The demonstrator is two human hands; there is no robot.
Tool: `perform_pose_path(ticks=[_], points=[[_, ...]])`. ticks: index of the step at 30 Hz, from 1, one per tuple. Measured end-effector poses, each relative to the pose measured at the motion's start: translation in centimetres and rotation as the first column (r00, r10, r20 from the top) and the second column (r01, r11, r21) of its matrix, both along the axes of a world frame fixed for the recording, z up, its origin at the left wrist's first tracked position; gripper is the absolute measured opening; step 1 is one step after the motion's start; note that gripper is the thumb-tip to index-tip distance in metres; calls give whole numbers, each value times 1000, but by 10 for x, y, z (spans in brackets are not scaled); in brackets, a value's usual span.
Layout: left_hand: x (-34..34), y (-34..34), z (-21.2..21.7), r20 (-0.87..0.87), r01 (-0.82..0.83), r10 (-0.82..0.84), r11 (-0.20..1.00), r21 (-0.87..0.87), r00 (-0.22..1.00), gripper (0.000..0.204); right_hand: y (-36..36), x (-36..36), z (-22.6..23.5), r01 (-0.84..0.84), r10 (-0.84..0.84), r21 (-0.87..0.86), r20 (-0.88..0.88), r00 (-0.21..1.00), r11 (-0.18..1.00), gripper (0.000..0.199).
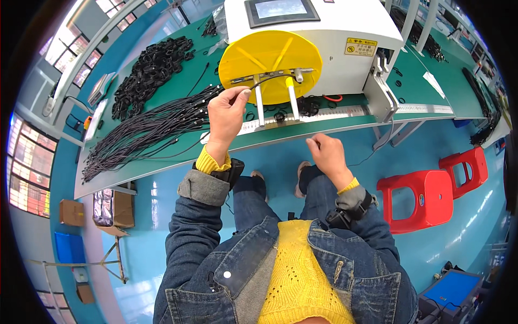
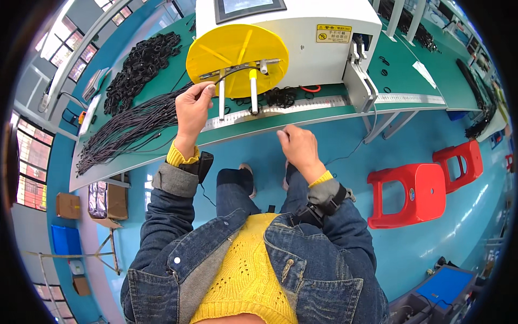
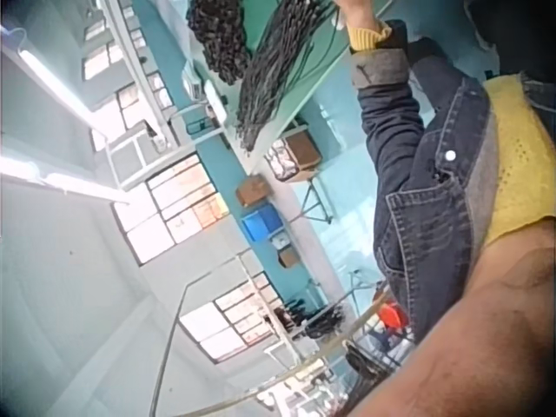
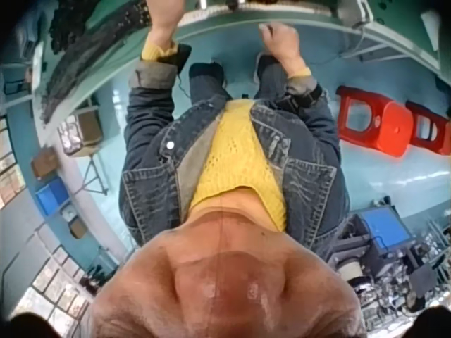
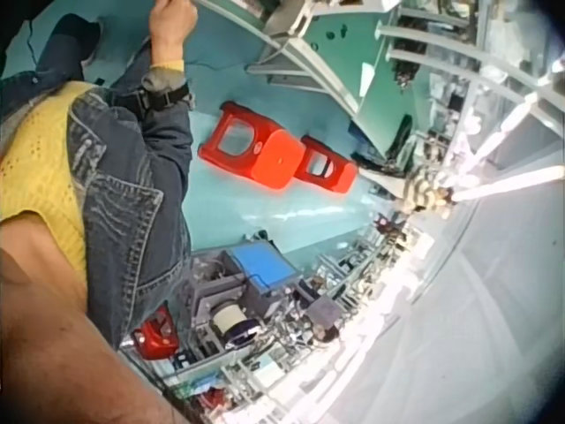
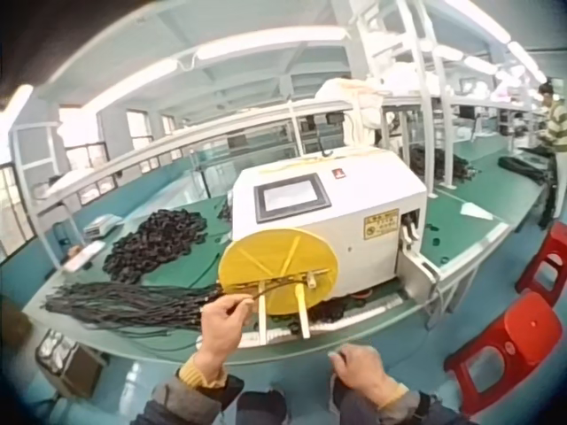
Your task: Winding electrical wires using a specialized winding machine.
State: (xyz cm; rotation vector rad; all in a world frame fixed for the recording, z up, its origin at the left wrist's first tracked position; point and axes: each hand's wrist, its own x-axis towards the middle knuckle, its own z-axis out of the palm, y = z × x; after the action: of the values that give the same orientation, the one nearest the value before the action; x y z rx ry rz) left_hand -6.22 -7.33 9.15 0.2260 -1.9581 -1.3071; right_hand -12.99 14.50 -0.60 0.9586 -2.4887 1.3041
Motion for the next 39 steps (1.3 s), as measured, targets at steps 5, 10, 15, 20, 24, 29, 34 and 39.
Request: perform_pose_path(ticks=[5,10,15,20,24,29,34,39], points=[[8,-4,7,-133,-134,84,890,-435,988,14,15,15,-11,-76,74,25,85,994,997,16],[25,8,16,-142,-189,129,781,-596,981,16,20,23,-13,-121,115,25,171,979,992,17],[35,19,14,-124,-177,127,749,-638,984,18,23,24,-18,-155,139,67,196,971,986,16],[40,27,7,-91,-133,98,807,-575,991,21,24,21,-23,-182,154,104,228,961,978,16],[40,33,-1,-64,-89,66,870,-485,996,24,23,22,-20,-190,162,93,247,955,977,16],[38,44,0,-55,-26,2,895,-445,998,28,18,19,1,-184,178,15,200,964,983,14],[34,58,20,-14,-87,114,669,-738,993,33,0,22,68,-169,151,-232,-93,984,958,13],[31,77,37,-42,-128,184,488,-863,982,36,-23,8,86,-185,125,-216,-263,957,959,11]])
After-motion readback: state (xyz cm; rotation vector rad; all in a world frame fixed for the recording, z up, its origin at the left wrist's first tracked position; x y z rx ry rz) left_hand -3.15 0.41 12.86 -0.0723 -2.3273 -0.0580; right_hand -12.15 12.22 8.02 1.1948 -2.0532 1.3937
